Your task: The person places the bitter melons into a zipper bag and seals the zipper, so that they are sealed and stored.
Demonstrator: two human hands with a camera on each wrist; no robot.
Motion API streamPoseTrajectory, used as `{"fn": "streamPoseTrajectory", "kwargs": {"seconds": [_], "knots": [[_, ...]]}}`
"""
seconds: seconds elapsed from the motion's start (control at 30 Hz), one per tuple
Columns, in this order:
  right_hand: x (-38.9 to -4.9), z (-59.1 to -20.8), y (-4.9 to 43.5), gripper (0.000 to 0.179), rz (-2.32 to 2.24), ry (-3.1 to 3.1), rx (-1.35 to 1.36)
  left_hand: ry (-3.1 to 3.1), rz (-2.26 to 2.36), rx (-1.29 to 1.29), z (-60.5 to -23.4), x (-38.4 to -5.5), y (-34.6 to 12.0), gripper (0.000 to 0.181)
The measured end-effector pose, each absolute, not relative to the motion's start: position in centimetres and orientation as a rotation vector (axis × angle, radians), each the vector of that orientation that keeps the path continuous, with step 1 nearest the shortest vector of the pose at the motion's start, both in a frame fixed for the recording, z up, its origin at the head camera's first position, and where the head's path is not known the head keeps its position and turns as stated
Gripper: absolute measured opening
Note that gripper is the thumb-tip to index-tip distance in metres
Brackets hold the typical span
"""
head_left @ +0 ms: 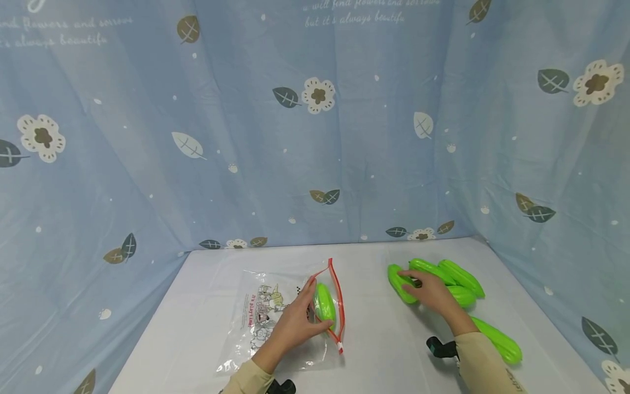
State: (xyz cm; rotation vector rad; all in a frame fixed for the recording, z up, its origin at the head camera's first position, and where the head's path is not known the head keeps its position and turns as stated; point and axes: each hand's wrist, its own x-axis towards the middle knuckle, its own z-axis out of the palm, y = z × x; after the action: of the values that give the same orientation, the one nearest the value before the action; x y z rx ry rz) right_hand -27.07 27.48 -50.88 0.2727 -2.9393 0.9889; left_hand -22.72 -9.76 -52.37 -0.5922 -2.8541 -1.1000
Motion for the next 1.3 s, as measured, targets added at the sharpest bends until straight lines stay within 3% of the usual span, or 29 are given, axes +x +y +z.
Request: {"fn": "streamPoseTrajectory", "kwargs": {"seconds": [0.77,1.3], "knots": [[-25.1,-51.2,24.7,0.037,1.196,-2.927,0.319,-2.849,-1.102,-0.603,-52.6,-22.6,-9.9,0.107],[-23.4,-51.5,22.4,0.049,1.327,-2.930,0.344,-2.856,-1.103,-0.586,-52.4,-22.7,-9.7,0.108]]}}
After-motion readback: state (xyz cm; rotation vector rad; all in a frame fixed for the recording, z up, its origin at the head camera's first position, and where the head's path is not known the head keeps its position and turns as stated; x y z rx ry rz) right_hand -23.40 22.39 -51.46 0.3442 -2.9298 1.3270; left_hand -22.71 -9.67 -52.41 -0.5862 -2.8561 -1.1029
